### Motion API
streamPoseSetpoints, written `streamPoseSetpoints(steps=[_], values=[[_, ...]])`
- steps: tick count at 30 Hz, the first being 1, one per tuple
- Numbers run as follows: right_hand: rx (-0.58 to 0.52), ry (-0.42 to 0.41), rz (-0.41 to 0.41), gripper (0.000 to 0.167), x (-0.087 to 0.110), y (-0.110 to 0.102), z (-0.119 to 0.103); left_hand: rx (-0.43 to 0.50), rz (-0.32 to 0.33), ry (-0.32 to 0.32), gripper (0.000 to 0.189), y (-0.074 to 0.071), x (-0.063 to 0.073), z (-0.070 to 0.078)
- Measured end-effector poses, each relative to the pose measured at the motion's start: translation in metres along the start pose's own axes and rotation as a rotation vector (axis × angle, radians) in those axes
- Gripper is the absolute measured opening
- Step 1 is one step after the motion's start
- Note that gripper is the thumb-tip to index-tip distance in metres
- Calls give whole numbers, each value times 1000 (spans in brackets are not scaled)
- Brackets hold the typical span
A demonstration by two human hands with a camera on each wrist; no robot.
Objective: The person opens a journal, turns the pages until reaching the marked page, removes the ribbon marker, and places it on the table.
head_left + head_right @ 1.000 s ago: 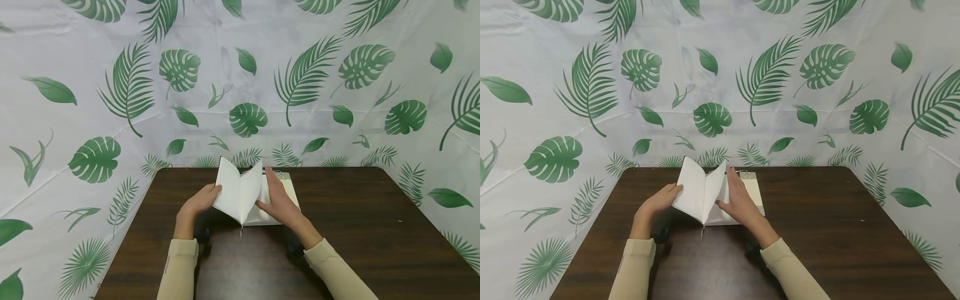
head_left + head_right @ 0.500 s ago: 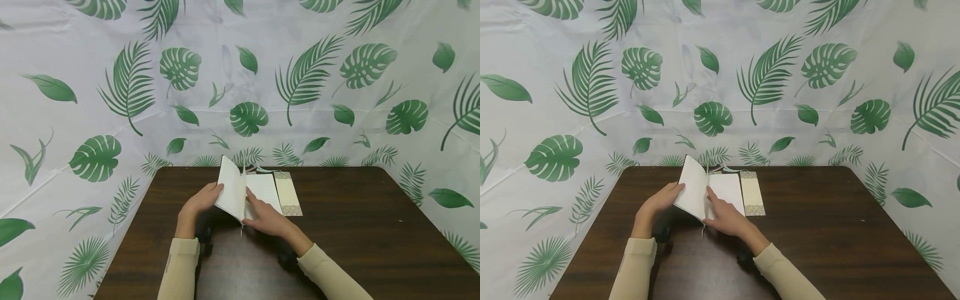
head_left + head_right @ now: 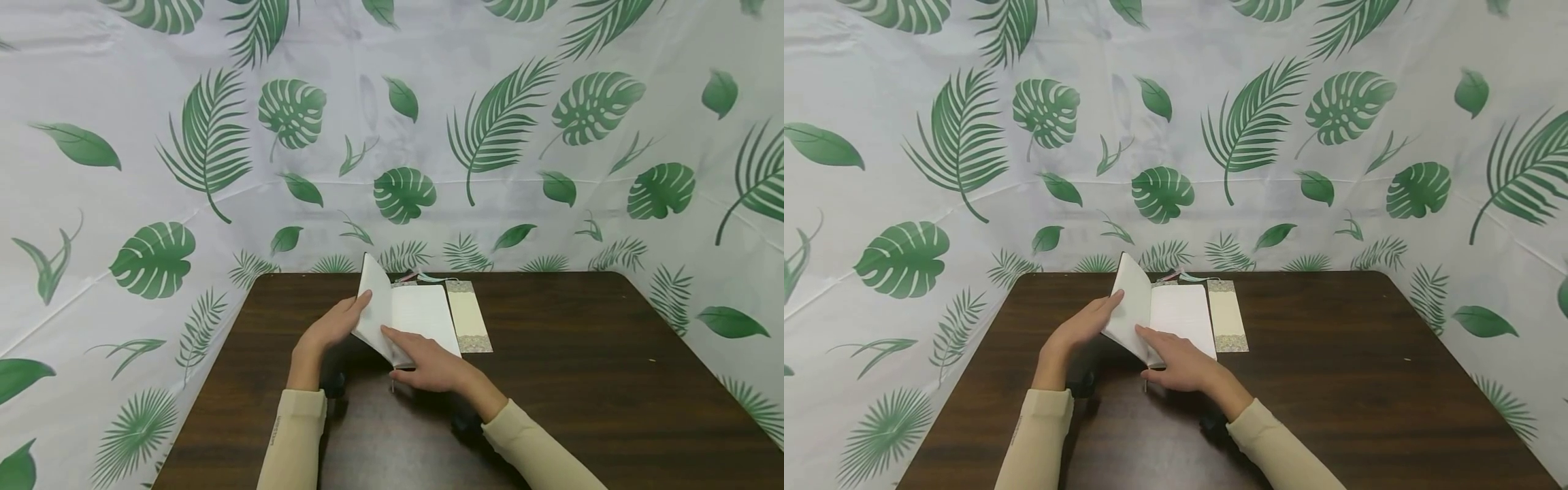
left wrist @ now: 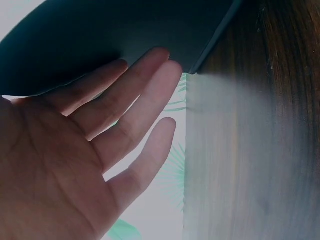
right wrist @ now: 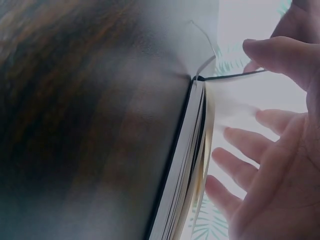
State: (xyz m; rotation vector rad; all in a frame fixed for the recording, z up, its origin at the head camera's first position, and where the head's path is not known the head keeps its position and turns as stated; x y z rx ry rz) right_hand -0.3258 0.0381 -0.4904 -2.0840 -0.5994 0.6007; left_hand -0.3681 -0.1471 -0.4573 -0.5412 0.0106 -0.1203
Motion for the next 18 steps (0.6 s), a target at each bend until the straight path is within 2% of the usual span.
streamPoseSetpoints(steps=[7, 12, 18], values=[[-3, -5, -4, 83, -2, 2, 1, -25, 26, 5, 56, -5, 2, 0], [-7, 28, -22, 84, 0, 3, 6, -35, 30, 1, 55, -6, 2, -1], [42, 94, -59, 88, 1, 4, 18, -41, 30, -14, 56, -6, 0, -3]])
Point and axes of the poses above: each hand's wrist, its own x-axis away from the middle knuckle, its own y-axis out of the palm, z = x × y, the point moved 7 cm from there along -x, towards the middle knuckle, and after that the axes turned 12 degrees about z, right-handed, at the moved point
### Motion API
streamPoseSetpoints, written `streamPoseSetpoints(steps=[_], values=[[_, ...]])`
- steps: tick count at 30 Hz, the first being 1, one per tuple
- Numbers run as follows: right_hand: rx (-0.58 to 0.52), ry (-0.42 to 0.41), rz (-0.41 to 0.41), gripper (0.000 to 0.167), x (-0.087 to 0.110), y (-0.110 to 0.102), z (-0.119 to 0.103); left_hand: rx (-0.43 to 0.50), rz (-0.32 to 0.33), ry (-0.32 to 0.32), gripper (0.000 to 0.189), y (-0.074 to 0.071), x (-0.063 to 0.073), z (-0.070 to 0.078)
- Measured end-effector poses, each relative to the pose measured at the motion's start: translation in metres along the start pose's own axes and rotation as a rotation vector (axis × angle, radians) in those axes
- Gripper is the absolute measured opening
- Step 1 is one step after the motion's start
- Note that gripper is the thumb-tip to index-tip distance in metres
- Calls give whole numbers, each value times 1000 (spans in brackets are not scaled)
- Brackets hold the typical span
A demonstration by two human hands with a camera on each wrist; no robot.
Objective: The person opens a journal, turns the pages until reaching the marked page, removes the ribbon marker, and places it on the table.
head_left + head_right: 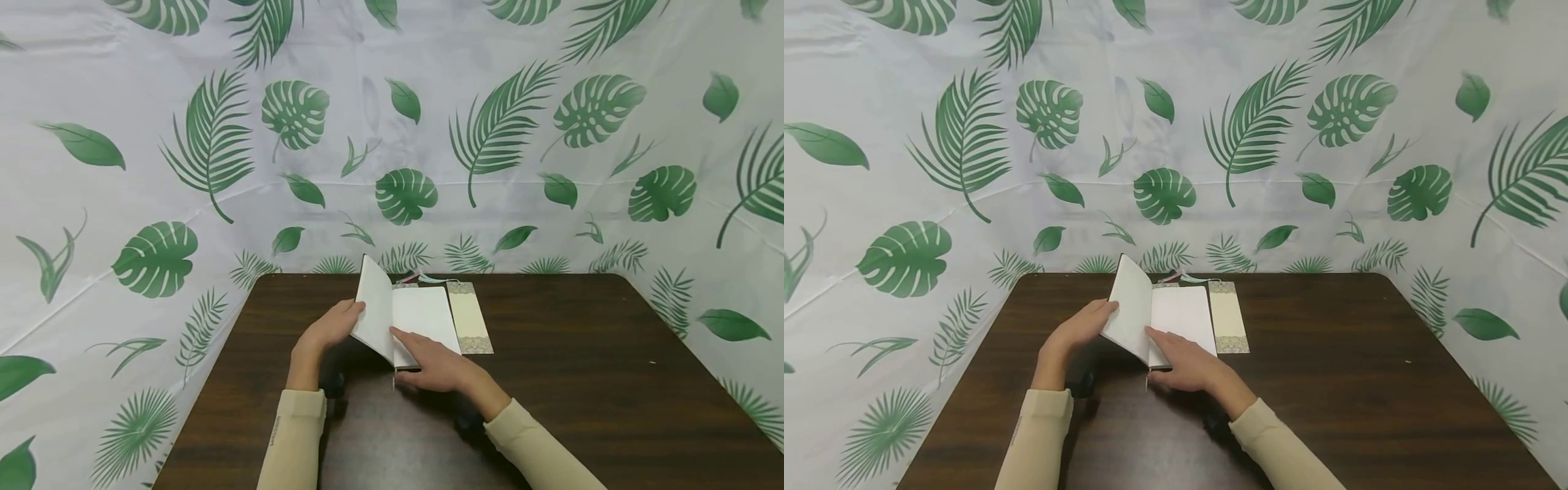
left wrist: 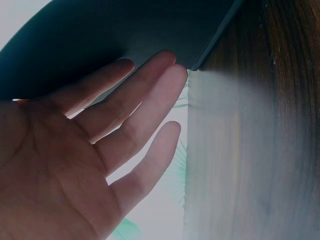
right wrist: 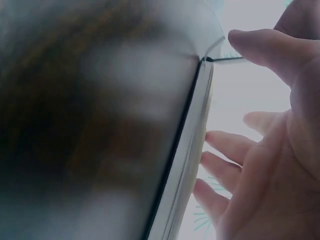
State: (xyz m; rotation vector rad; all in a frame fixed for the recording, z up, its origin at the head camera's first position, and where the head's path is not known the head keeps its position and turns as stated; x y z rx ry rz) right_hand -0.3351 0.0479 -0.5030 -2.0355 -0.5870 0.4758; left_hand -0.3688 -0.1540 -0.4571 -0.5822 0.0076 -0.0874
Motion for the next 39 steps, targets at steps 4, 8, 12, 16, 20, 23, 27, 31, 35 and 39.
streamPoseSetpoints(steps=[4, 8, 12, 16, 20, 23, 27, 31, 35, 39], values=[[48, 20, -15, 79, 1, -5, 6, -2, -5, -5, 56, 0, 0, 2], [84, 35, -32, 72, 4, -12, 10, -2, -13, -13, 57, 1, 1, 1], [95, 46, -25, 70, 4, -19, 17, -2, -18, -21, 58, 2, 1, -1], [95, 71, -12, 65, 4, -26, 25, -9, -15, -22, 58, 2, 1, -2], [94, 90, -12, 66, 4, -27, 33, -15, -14, -21, 59, 1, 2, -2], [101, 89, -14, 69, 4, -26, 36, -11, -18, -19, 58, 1, 2, -1], [108, 80, -15, 68, 3, -26, 37, 3, -23, -24, 57, 2, 1, -2], [103, 73, -26, 63, 4, -26, 38, 7, -28, -32, 58, 3, 1, -2], [95, 51, -29, 57, 5, -29, 36, -1, -23, -42, 59, 1, 2, -2], [92, 38, -26, 51, 5, -31, 33, -8, -23, -41, 59, 0, 3, -1]])
Point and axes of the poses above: each hand's wrist, its own x-axis away from the middle knuckle, its own y-axis out of the palm, z = x × y, the point moved 7 cm from there along -x, towards the middle knuckle, and after that the axes turned 12 degrees about z, right-handed, at the moved point
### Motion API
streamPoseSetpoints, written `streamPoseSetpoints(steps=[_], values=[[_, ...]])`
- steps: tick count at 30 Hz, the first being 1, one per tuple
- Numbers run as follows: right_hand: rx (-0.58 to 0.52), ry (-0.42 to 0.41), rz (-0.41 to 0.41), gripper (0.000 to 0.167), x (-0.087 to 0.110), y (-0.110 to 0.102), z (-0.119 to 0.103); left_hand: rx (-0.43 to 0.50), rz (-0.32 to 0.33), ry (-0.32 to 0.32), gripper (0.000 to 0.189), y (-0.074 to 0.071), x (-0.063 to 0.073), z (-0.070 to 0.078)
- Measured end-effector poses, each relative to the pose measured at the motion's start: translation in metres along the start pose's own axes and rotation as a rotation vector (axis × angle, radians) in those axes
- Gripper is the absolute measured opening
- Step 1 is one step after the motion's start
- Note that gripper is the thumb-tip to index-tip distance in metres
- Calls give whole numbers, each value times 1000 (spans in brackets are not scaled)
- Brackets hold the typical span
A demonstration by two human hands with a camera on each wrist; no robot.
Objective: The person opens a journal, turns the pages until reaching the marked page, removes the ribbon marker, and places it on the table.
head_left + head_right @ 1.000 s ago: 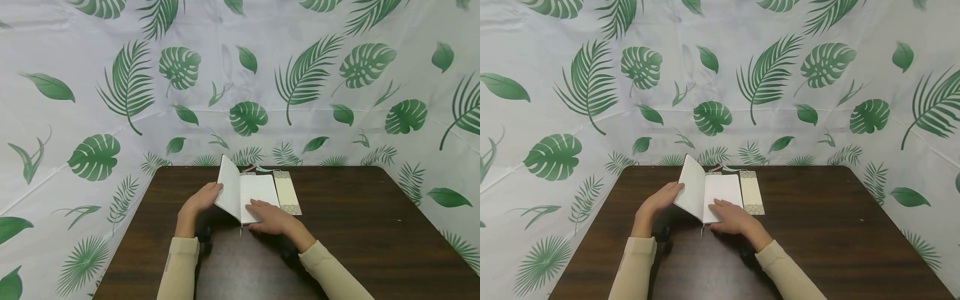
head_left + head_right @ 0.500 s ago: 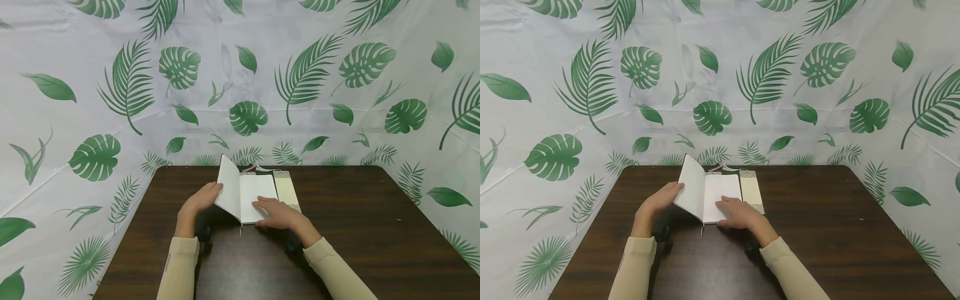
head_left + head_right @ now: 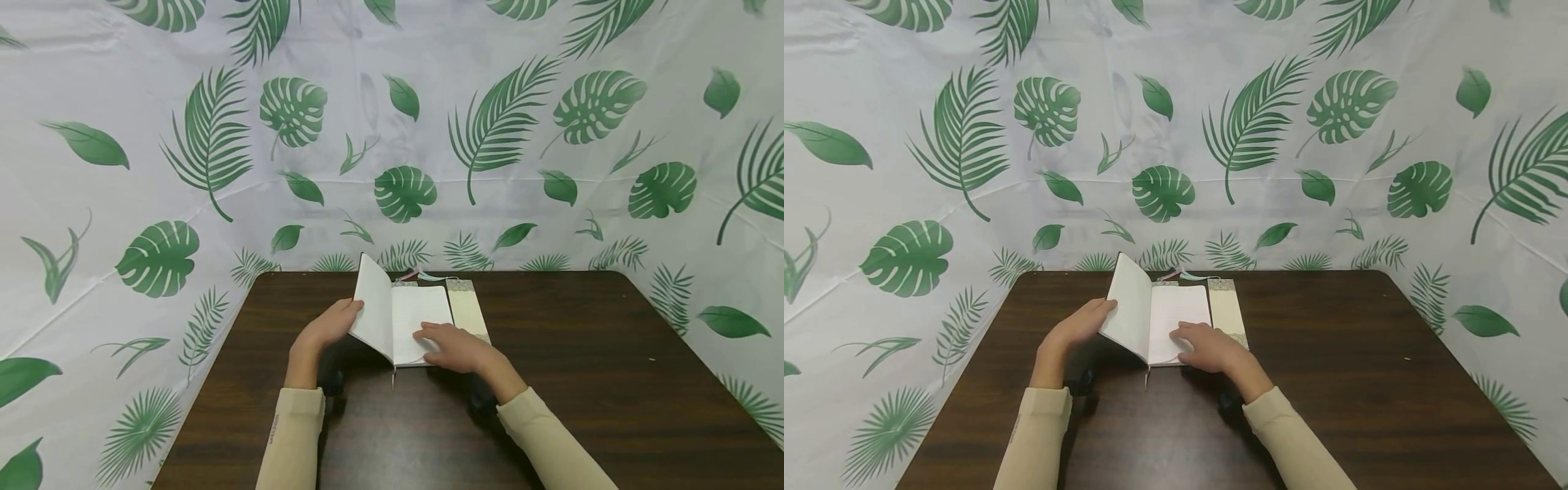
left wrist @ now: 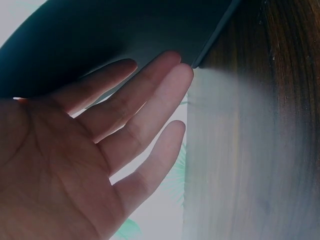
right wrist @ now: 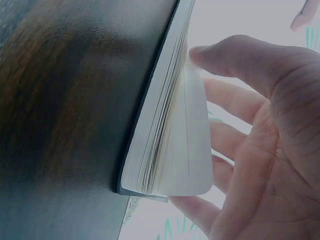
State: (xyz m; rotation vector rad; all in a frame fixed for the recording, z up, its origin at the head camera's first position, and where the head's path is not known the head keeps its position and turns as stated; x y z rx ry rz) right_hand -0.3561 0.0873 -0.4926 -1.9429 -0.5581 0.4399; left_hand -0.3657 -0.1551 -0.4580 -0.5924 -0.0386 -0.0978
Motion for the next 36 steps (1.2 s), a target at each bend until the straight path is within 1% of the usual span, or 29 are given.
streamPoseSetpoints(steps=[5, 10, 17, 23, 26, 29, 33, 36], values=[[26, 18, 2, 53, -1, 0, -1, -7, 1, 6, 59, 1, -2, 0], [57, 40, 14, 50, -2, 0, 1, -10, -3, 15, 59, 1, -3, -1], [38, 47, 80, 47, 0, -10, 9, 3, -9, 20, 57, 2, -2, -1], [-6, 12, 138, 47, -1, -24, 14, 4, 1, 13, 57, 2, -2, -1], [-26, 17, 176, 54, -1, -31, 15, 5, 3, 10, 58, 1, -3, -1], [-57, 46, 205, 69, -2, -36, 16, 9, 3, 6, 59, 0, -3, -1], [-138, 47, 236, 91, -2, -38, 15, 13, 4, -1, 60, 0, -2, -1], [-208, 31, 284, 103, -4, -40, 14, 15, 5, -10, 61, 1, -1, 0]])
Point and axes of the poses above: each hand's wrist, its own x-axis away from the middle knuckle, its own y-axis out of the palm, z = x × y, the point moved 7 cm from there along -x, towards the middle knuckle, and after that the axes turned 12 degrees about z, right-handed, at the moved point
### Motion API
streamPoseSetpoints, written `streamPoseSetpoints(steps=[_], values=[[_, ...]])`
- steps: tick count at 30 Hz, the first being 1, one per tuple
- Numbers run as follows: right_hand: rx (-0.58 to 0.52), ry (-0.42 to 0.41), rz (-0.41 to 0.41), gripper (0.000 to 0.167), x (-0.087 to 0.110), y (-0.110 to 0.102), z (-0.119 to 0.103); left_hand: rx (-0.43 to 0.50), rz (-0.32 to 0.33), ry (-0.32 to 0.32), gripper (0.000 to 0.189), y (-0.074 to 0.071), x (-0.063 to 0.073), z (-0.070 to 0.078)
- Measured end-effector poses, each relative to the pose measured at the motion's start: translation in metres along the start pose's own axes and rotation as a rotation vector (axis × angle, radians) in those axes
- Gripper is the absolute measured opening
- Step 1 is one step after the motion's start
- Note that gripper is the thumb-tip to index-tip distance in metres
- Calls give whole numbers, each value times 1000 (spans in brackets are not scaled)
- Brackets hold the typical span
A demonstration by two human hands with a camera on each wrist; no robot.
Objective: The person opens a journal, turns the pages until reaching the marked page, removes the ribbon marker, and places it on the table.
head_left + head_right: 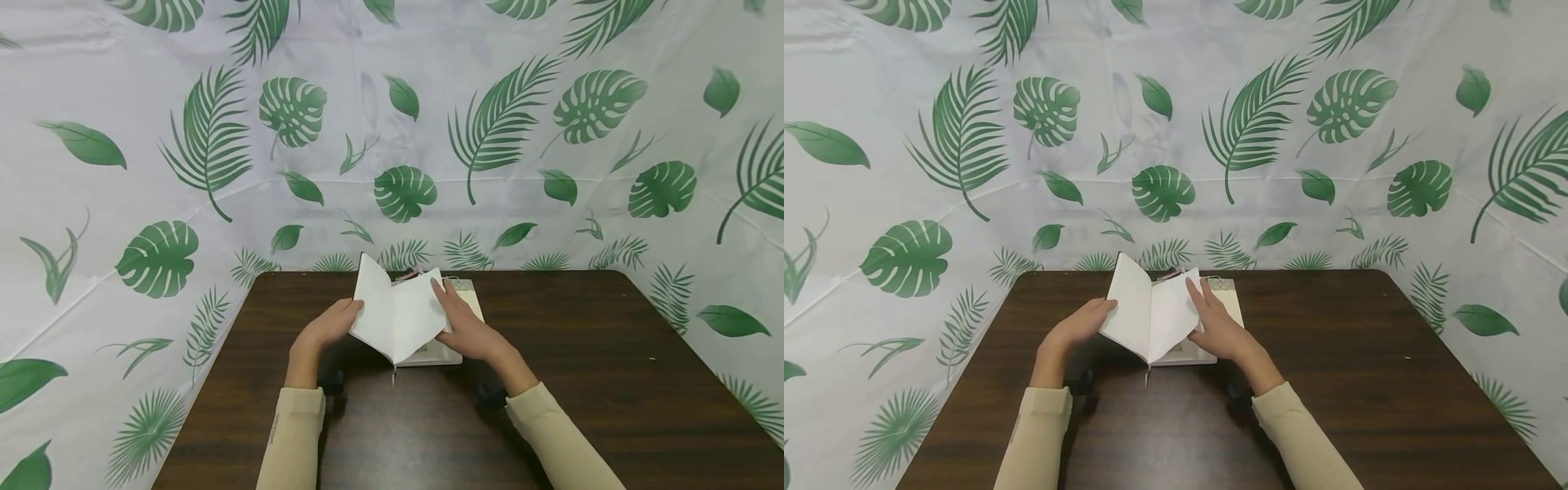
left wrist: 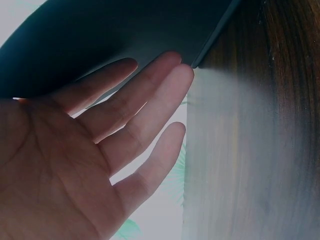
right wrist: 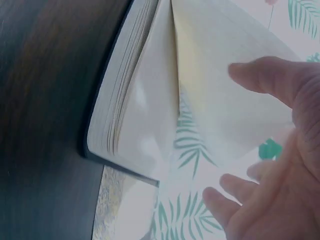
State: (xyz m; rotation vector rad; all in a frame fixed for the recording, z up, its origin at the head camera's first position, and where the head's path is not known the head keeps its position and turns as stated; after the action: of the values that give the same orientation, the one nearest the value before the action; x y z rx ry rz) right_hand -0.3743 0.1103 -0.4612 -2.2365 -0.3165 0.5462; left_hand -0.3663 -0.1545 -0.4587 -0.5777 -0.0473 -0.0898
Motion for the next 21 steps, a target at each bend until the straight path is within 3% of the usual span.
streamPoseSetpoints(steps=[5, 11, 21], values=[[-147, 19, 59, 114, -6, 6, -6, 3, 2, -2, 61, 0, 1, 0], [-215, 117, 16, 114, -3, 23, -20, 10, 6, 9, 60, -1, -1, 1], [-275, 70, -68, 100, 10, 46, -38, -3, 4, -1, 62, 3, -2, 1]])
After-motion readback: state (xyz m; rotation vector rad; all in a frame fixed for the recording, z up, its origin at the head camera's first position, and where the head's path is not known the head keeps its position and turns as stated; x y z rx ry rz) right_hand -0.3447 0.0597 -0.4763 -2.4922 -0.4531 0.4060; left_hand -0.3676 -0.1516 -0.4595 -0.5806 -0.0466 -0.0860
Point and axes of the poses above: each hand's wrist, its own x-axis away from the middle knuckle, its own y-axis out of the palm, z = x × y, the point moved 7 cm from there along -x, towards the middle knuckle, and after that the axes turned 12 degrees about z, right-handed, at the moved point
